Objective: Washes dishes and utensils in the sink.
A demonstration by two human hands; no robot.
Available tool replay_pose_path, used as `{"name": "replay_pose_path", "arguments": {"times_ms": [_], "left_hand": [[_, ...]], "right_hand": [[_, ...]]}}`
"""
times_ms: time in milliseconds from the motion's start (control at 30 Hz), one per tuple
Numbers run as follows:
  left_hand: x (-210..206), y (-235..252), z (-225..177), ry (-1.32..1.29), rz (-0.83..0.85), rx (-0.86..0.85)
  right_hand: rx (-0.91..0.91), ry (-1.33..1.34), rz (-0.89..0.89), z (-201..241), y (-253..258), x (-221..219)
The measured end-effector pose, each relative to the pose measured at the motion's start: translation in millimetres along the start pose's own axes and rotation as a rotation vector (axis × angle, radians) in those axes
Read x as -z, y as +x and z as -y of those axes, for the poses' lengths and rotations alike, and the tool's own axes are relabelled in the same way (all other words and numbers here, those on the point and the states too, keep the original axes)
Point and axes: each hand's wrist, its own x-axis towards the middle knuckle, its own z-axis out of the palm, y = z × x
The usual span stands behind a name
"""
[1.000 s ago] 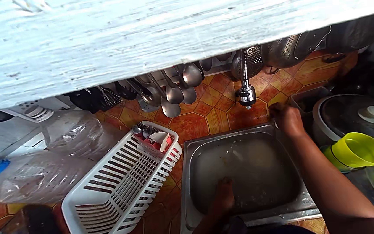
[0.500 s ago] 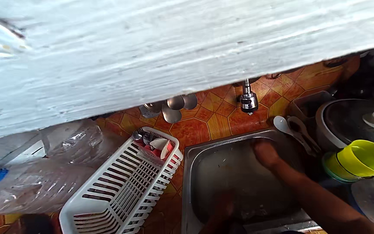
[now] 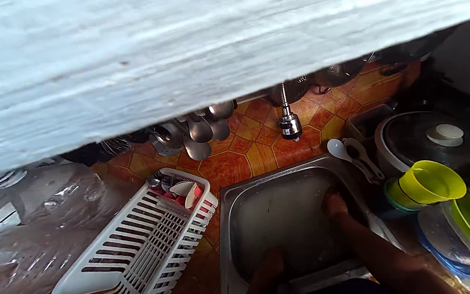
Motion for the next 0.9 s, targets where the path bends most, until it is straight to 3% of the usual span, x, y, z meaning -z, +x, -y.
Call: {"name": "replay_pose_path", "arguments": {"times_ms": [267,400,600,667,767,900], "left_hand": [[-4,-9,10,-0.098,-0.146,-0.009],[1,-13,17,-0.122,-0.183,-0.024],[25,-23,9,-0.151,-0.258,-0.073],[34,-30,-4,-0.197,-0.355,-0.169],[44,-37,-26,-0.304,-0.626,-0.463],[54,-48,-60,-0.099,-0.874,-0.795]], "right_hand": [[-0.106,0.384,0.066,-4,9,7],[0.023,0.402,0.042,-8,-4,29],[0.286,0.332,-0.163,-16,-75,81],[0.474,0.299,-0.296,-22,-99,88],[0.778,0.347,-0.485,-33,-119,81],[1.072,0.421,-0.489,-39,-131,59]]}}
